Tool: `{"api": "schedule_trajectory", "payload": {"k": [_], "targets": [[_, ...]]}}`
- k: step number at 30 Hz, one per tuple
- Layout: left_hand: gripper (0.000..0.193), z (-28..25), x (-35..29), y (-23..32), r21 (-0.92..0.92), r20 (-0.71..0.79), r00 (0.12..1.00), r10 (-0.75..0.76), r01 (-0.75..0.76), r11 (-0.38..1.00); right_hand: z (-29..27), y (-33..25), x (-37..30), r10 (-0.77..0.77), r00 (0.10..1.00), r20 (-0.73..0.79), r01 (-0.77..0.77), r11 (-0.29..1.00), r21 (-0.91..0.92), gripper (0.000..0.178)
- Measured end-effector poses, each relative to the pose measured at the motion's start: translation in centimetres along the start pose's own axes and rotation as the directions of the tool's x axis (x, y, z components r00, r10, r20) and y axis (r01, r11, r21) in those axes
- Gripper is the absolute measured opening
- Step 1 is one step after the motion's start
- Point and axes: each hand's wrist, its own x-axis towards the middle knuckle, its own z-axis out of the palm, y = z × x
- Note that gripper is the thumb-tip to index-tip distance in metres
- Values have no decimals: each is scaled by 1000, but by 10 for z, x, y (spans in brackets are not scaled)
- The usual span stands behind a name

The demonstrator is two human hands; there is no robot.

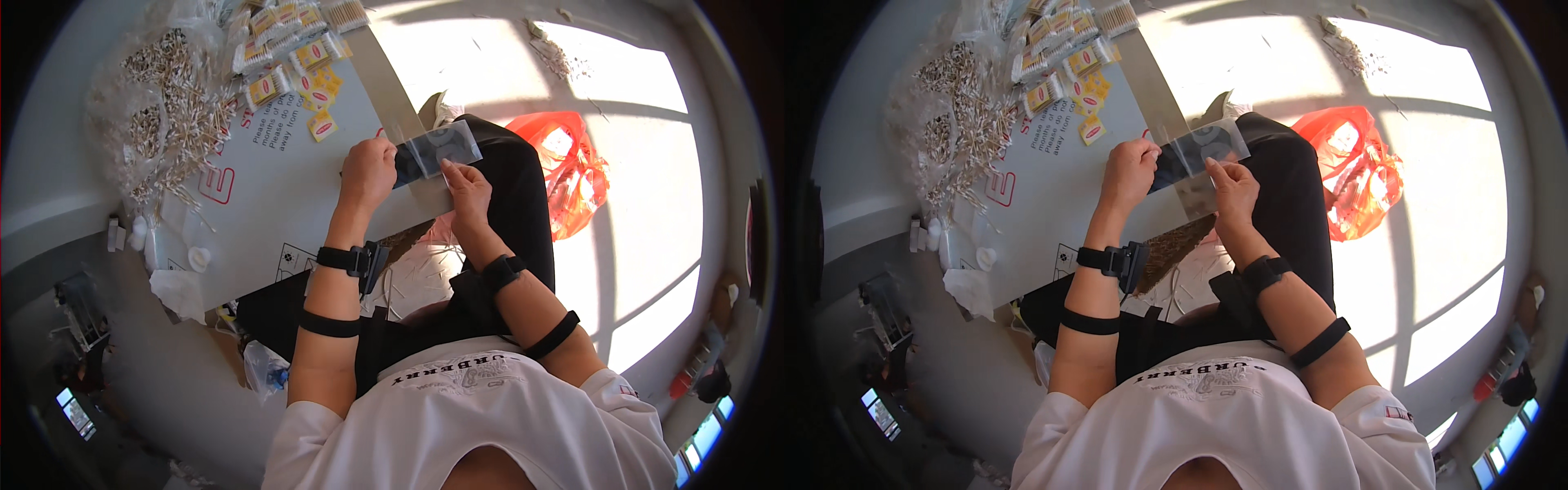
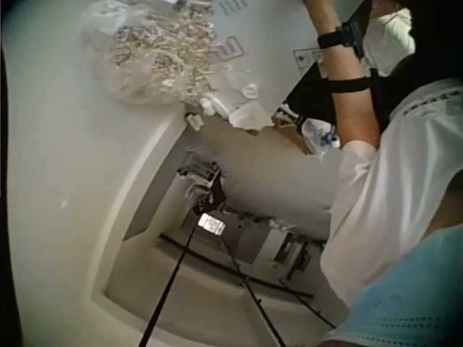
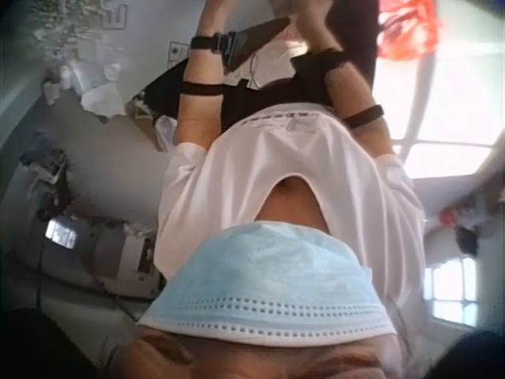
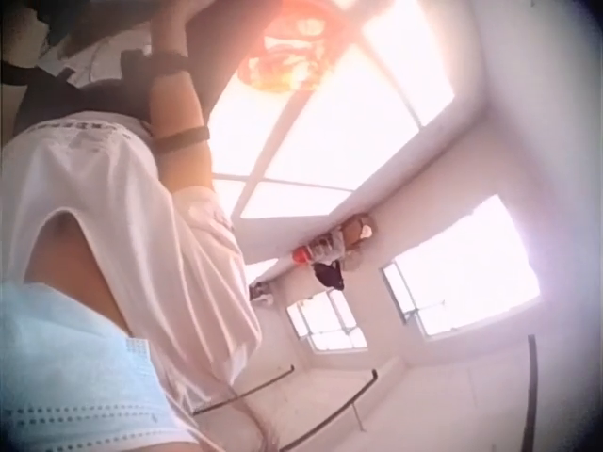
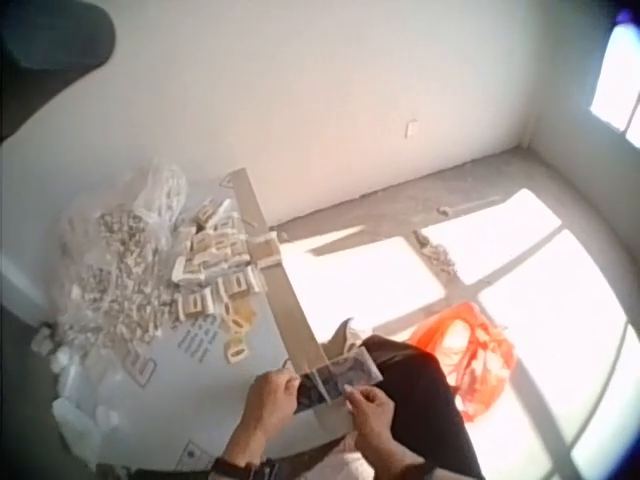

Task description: Picking up, aligning, and packaging bunches of small sticks or cotton swabs into plastic cases and bags.

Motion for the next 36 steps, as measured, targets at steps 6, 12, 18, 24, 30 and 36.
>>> {"api": "schedule_trajectory", "payload": {"k": [6,12,18,24,30,36], "targets": [[20,43,-36,10,-402,-158,976,-150,75,913,-6,-7,22,-155,978,138,152,988,27,17],[16,40,-13,8,-267,-277,961,15,-92,959,-16,-13,28,80,997,14,-81,971,225,18],[24,27,39,31,244,-55,947,316,-294,924,-15,-20,32,97,995,31,-102,963,249,17],[9,26,61,44,410,149,940,306,-341,846,-15,-25,15,150,977,151,-181,960,215,15],[7,18,74,34,304,301,931,207,-299,904,-9,-13,6,225,951,210,-267,944,197,11],[8,-3,75,23,268,398,898,189,-311,912,9,2,0,149,988,33,-146,987,-72,17]]}}
